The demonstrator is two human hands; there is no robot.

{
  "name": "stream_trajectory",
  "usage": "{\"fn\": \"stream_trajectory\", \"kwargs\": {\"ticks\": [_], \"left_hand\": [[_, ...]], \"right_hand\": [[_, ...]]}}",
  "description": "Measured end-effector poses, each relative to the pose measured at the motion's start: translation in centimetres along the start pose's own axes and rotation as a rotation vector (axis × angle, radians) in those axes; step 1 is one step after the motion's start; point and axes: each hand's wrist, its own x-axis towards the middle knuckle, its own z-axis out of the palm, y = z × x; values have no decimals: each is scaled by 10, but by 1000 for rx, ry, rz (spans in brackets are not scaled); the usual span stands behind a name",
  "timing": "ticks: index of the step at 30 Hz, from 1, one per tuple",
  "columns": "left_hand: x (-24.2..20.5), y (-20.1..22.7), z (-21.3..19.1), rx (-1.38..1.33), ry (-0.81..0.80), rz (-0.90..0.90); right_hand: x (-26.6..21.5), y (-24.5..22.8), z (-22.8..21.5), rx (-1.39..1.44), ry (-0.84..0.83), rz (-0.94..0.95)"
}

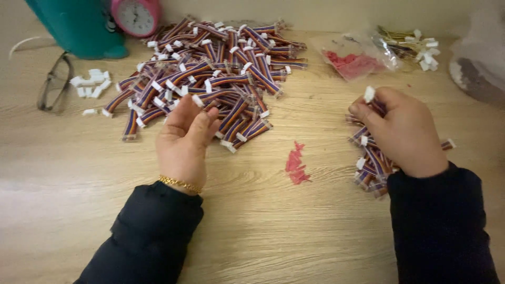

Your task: The person repeatedly picks up flat ribbon cables and white plastic connectors from a pile on a wooden table. They align the cable ends with the connectors and press them together by hand, then place the assembled units into a separate pile.

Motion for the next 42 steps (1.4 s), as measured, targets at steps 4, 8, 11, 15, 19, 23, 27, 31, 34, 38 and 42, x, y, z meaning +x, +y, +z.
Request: {"fn": "stream_trajectory", "kwargs": {"ticks": [4,8,11,15,19,23,27,31,34,38,42], "left_hand": [[-4,-3,0,199,-66,205],[-12,-7,-2,342,-217,417],[-31,-8,10,314,-299,330],[-47,2,22,489,-309,230],[-46,-1,20,490,-342,231],[-44,-9,19,400,-383,87],[-52,-14,20,448,-471,-63],[-60,-38,15,372,-625,-130],[-65,-32,17,332,-703,-155],[-65,-28,20,447,-665,-95],[-60,-28,17,506,-583,-151]], "right_hand": [[10,17,-9,-412,-207,1],[17,25,-12,-707,-400,183],[20,27,-9,-745,-517,248],[25,39,-1,-772,-572,267],[27,40,1,-744,-572,288],[21,39,-5,-638,-394,161],[-4,-15,-11,-383,-424,92],[-26,-39,12,-102,-532,-146],[-35,-39,29,-45,-562,-292],[-37,-25,45,-92,-462,-471],[-35,-38,38,-71,-500,-430]]}}
